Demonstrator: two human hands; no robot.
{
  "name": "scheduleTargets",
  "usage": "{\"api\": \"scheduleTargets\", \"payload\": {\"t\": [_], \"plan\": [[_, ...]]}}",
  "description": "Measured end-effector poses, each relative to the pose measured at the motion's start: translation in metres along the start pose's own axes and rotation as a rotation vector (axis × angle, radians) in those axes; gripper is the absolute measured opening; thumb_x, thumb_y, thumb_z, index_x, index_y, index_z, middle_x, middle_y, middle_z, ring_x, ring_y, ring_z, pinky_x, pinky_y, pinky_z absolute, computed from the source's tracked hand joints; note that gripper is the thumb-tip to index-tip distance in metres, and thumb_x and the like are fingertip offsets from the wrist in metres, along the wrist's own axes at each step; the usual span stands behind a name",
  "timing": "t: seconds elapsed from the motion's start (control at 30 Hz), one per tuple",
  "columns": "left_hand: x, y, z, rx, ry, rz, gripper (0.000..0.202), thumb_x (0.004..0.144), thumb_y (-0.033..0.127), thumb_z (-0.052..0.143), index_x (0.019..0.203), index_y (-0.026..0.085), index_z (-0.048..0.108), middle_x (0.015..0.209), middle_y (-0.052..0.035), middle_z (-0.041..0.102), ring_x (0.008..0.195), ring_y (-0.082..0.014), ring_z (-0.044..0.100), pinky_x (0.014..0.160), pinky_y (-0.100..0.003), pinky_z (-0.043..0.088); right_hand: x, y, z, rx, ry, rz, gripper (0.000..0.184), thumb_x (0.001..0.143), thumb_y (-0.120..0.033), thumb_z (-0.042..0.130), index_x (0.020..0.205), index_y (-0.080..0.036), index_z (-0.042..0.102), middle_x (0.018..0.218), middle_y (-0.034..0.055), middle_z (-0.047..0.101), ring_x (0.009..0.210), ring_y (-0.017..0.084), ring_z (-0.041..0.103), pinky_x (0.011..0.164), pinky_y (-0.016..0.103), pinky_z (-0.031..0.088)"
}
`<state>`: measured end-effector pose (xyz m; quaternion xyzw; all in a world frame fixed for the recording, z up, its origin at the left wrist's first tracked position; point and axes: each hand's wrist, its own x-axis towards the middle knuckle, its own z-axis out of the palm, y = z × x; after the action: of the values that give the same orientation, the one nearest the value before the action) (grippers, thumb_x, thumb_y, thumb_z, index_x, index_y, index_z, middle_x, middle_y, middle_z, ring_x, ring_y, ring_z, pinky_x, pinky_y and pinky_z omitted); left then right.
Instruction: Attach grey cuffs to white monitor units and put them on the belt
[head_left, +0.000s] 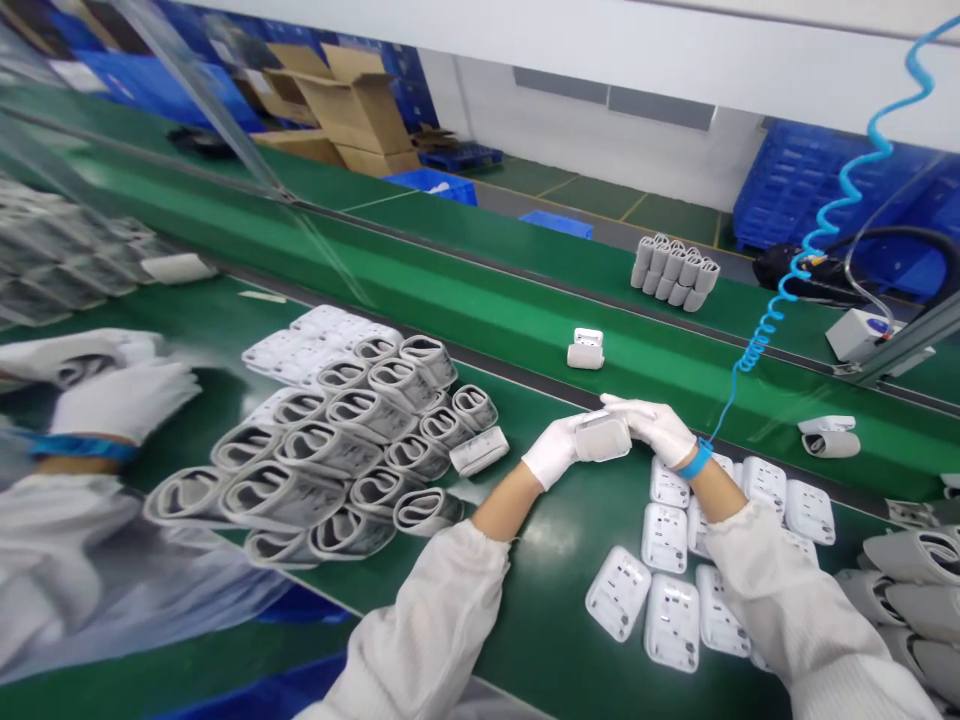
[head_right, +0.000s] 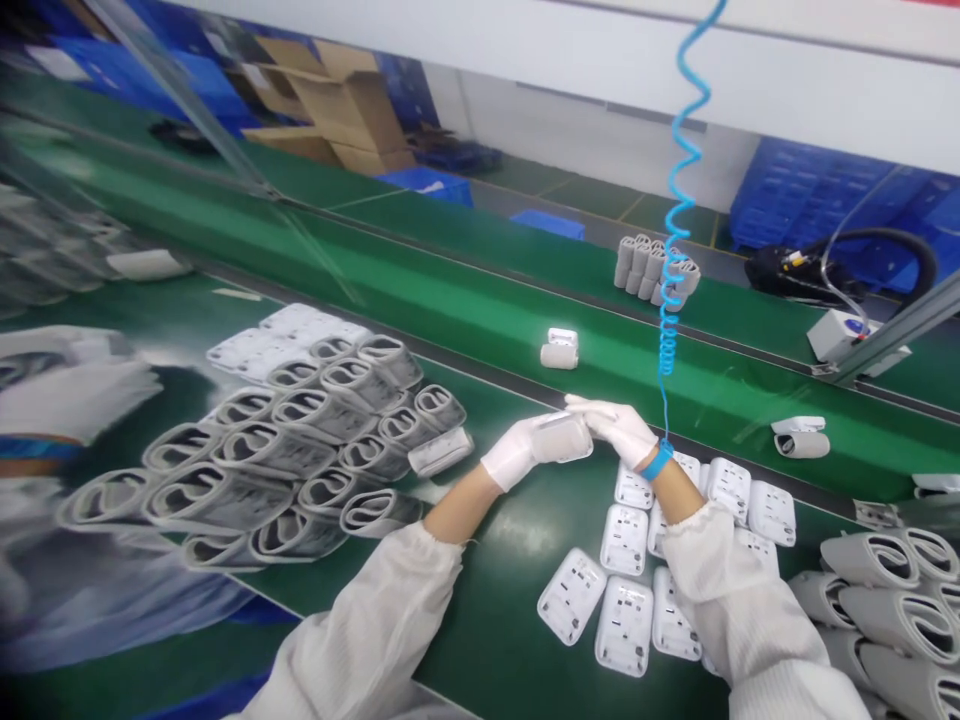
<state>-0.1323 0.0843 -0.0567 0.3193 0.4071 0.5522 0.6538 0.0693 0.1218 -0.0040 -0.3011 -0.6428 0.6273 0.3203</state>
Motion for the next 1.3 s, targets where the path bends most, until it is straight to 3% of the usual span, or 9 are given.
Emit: {"api": "scheduleTargets", "payload": {"t": [0.13,0.3,0.43,0.67,0.9,1.1,1.3], "plan": [[-0.002,-0.002,-0.002,0.066,-0.014,-0.036,0.022,0.066,0.013,0.089,0.086,0.013,0.082,0.101,-0.0112,0.084,0.114,-0.0326,0.074,0.121,-0.052,0.044,0.001,0.004,-0.004,-0.085,-0.062,-0.061,0.051,0.084,-0.058,0.088,0.124,-0.025,0.084,0.149,0.0101,0.069,0.146,0.036,0.06,0.13,0.056,0.039],[-0.004,-0.003,-0.009,0.088,0.016,-0.071,0.03,0.068,0.032,0.095,0.087,0.013,0.082,0.095,-0.0122,0.083,0.109,-0.0339,0.075,0.113,-0.05,0.05,0.004,0.017,0.001,0.024,-0.113,0.008,0.073,0.068,-0.059,0.099,0.128,-0.022,0.08,0.137,0.0103,0.076,0.134,0.036,0.069,0.126,0.056,0.046],[-0.004,-0.003,-0.013,0.098,0.059,-0.083,0.036,0.068,0.043,0.096,0.081,0.015,0.079,0.083,-0.0084,0.081,0.101,-0.0324,0.075,0.11,-0.049,0.051,0.005,0.026,0.004,-0.034,-0.1,-0.009,0.069,0.072,-0.053,0.098,0.13,-0.021,0.079,0.136,0.0103,0.076,0.13,0.033,0.071,0.125,0.054,0.048],[-0.005,-0.003,-0.013,0.134,0.033,-0.056,0.036,0.069,0.04,0.096,0.089,0.016,0.079,0.089,-0.0086,0.08,0.109,-0.033,0.073,0.112,-0.047,0.05,0.012,0.045,0.003,0.139,-0.049,0.024,0.061,0.069,-0.054,0.099,0.118,-0.021,0.082,0.126,0.0095,0.08,0.123,0.032,0.074,0.119,0.053,0.053],[0.003,-0.013,-0.007,0.16,0.0,-0.055,0.031,0.077,0.041,0.091,0.092,0.017,0.078,0.093,-0.0087,0.081,0.111,-0.0326,0.073,0.112,-0.048,0.052,0.012,0.039,-0.009,-0.017,-0.14,-0.038,0.055,0.077,-0.047,0.094,0.124,-0.022,0.082,0.132,0.0084,0.078,0.128,0.033,0.072,0.123,0.055,0.049],[-0.008,-0.014,-0.008,0.167,-0.048,-0.009,0.034,0.079,0.04,0.092,0.101,0.017,0.079,0.106,-0.0103,0.082,0.12,-0.0341,0.072,0.115,-0.047,0.049,0.007,0.041,-0.012,-0.067,-0.132,-0.046,0.057,0.085,-0.055,0.088,0.13,-0.021,0.079,0.137,0.0109,0.076,0.128,0.032,0.071,0.121,0.054,0.05],[-0.009,-0.012,-0.009,0.186,-0.082,0.031,0.053,0.066,0.051,0.099,0.1,0.016,0.079,0.111,-0.0122,0.082,0.115,-0.035,0.073,0.115,-0.05,0.049,0.003,0.037,-0.011,-0.142,-0.136,-0.03,0.061,0.086,-0.057,0.088,0.132,-0.02,0.076,0.141,0.0134,0.073,0.133,0.034,0.068,0.126,0.056,0.044]]}}
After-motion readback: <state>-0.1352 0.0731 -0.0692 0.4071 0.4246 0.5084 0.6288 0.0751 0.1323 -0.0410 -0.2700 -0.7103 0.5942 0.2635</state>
